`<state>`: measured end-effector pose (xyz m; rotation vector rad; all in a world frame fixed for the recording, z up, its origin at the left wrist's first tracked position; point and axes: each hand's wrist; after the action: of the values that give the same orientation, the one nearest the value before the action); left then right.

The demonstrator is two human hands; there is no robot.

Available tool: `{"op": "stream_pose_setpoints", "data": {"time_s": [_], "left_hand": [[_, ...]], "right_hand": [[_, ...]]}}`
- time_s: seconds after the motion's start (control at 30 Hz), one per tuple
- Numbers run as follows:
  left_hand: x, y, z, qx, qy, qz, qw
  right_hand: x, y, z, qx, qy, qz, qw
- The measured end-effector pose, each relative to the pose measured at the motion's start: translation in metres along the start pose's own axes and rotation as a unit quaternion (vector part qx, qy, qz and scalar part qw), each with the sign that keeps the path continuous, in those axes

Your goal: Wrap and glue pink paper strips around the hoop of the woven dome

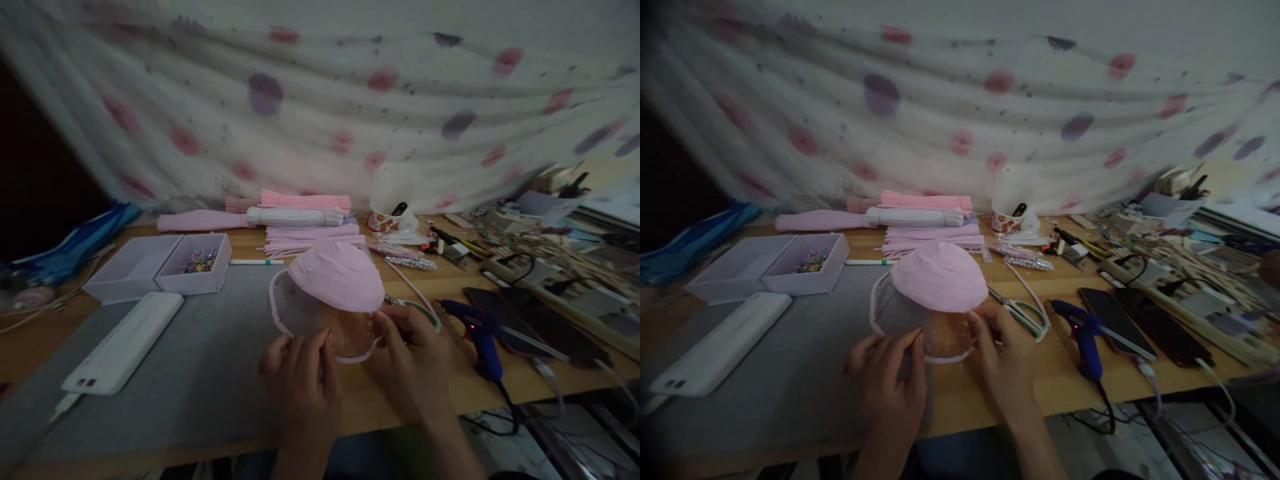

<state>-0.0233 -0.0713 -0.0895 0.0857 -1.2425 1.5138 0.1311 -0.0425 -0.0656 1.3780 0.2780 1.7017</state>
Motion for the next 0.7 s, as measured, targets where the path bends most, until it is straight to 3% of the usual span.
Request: {"op": "stream_pose_setpoints", "data": {"time_s": [0.17, 0.5, 0.7], "left_hand": [[0.002, -0.004, 0.000, -0.005, -0.004, -0.018, 1.000], [0.005, -0.007, 0.002, -0.001, 0.025, 0.016, 1.000], [0.008, -0.009, 0.008, -0.008, 0.029, -0.010, 0.999]], "right_hand": [[-0.001, 0.001, 0.001, 0.038, -0.019, -0.016, 0.999], [0.003, -0.001, 0.002, 0.091, -0.027, -0.039, 0.995], [-0.004, -0.005, 0.004, 0.099, -0.034, -0.058, 0.993]]}}
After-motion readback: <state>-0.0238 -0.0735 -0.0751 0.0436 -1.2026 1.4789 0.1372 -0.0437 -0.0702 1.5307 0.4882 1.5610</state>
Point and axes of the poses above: each hand's wrist, its own x-axis towards the middle knuckle, its own z-axis out of the back of the hand, y = z × x, and after that the axes turned 15 degrees about z, right-handed
